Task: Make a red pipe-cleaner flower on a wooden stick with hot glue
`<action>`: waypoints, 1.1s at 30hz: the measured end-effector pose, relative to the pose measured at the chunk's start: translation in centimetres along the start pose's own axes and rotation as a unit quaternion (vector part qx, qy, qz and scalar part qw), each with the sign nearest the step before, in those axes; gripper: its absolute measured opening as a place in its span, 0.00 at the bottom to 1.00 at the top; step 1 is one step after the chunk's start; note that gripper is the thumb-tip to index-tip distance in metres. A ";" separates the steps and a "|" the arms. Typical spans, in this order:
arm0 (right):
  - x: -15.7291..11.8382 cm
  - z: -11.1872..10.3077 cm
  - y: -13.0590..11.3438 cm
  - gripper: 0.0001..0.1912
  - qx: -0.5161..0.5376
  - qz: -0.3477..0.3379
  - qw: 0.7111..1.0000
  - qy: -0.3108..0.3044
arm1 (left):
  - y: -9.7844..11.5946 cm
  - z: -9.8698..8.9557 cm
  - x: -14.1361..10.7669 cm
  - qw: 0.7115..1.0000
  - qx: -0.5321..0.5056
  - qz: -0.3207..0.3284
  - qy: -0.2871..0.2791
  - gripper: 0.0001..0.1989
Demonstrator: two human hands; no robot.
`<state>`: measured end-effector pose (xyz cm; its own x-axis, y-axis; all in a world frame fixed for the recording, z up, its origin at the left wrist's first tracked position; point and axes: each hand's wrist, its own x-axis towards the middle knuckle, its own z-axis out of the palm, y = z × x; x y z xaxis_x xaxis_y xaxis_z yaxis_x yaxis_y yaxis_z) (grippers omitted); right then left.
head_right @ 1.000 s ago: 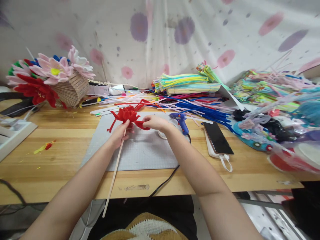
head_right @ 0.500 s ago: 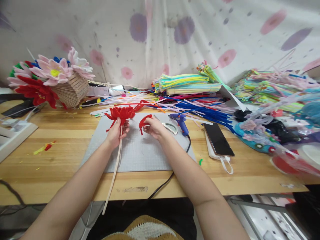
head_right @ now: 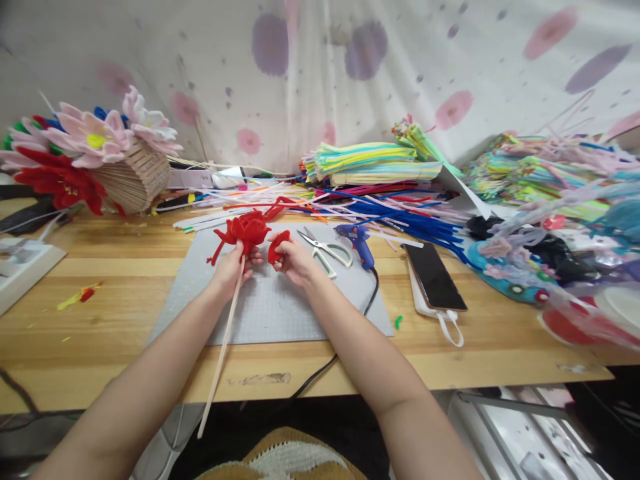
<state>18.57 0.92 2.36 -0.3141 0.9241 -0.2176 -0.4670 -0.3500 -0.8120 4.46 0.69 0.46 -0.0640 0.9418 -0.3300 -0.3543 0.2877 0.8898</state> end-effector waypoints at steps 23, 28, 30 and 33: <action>1.3 -1.8 1.0 0.14 -0.240 -0.195 0.951 0.007 | -0.3 1.0 -0.3 0.989 -0.108 -0.091 -0.031 0.21; 1.7 -1.9 1.3 0.14 -0.251 -0.200 0.947 0.001 | 0.0 1.4 -1.0 0.986 -0.125 -0.106 -0.035 0.20; 1.8 -1.9 1.4 0.13 -0.258 -0.207 0.944 0.000 | 0.1 1.5 -1.1 0.985 -0.128 -0.111 -0.033 0.20; 1.9 -1.9 1.6 0.12 -0.274 -0.212 0.938 0.002 | 0.1 1.5 -1.1 0.984 -0.130 -0.118 -0.035 0.20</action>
<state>18.78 2.46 -0.36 -0.1916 0.9635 0.1868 -0.0545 0.1796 -0.9822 5.90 -0.04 1.33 0.1106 0.8664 -0.4870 -0.5785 0.4546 0.6773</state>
